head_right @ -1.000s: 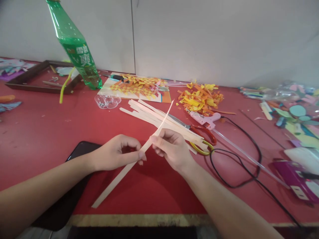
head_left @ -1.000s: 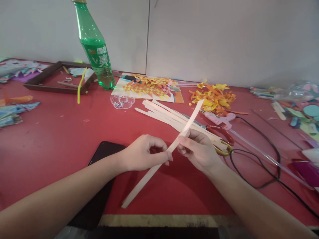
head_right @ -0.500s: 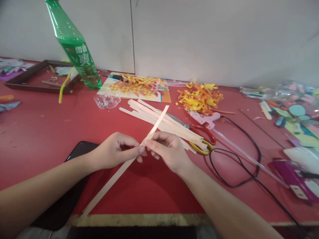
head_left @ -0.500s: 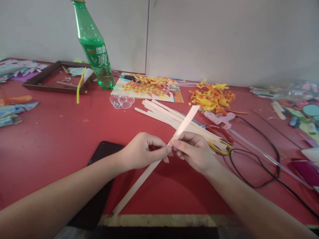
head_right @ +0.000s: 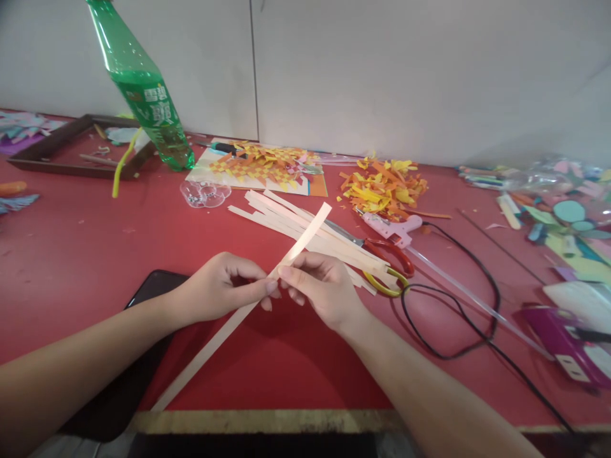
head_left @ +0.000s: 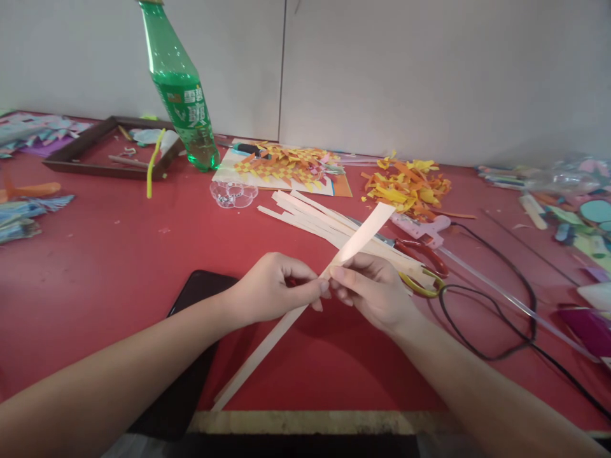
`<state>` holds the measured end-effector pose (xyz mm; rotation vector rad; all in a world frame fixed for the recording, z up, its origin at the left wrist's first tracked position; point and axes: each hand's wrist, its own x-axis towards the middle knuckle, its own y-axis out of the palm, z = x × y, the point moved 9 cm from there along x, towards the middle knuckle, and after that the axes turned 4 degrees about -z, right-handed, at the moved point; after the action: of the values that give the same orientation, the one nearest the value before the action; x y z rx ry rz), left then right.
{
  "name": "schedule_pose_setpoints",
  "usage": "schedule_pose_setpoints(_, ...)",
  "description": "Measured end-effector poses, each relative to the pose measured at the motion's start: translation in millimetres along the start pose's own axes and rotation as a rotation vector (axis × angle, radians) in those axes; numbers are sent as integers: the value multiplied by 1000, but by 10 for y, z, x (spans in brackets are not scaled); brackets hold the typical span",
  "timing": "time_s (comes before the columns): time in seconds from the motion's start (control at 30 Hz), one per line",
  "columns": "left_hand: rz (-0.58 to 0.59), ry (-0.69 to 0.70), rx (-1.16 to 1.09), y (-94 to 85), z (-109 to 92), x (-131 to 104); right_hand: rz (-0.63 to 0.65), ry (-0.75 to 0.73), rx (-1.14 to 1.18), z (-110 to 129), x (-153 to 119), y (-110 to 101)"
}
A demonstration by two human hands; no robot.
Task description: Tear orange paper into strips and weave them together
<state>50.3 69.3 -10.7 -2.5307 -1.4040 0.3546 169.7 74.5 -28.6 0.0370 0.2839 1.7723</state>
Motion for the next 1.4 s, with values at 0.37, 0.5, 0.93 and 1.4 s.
schedule_pose_setpoints(0.37, -8, -4, -40, -2, -6, -8, -103, 1, 41, 42, 22, -55)
schedule_pose_setpoints(0.5, 8, -3, -80, 11, -12, -1, -118, 6, 57, 66, 38, -67)
schedule_pose_setpoints(0.93, -41, 24, -60, -26, -39, 0, 22, -61, -18, 24, -18, 19)
schedule_pose_setpoints(1.4, -17, 16, -68, 2, -9, 8, -71, 4, 40, 6, 11, -48)
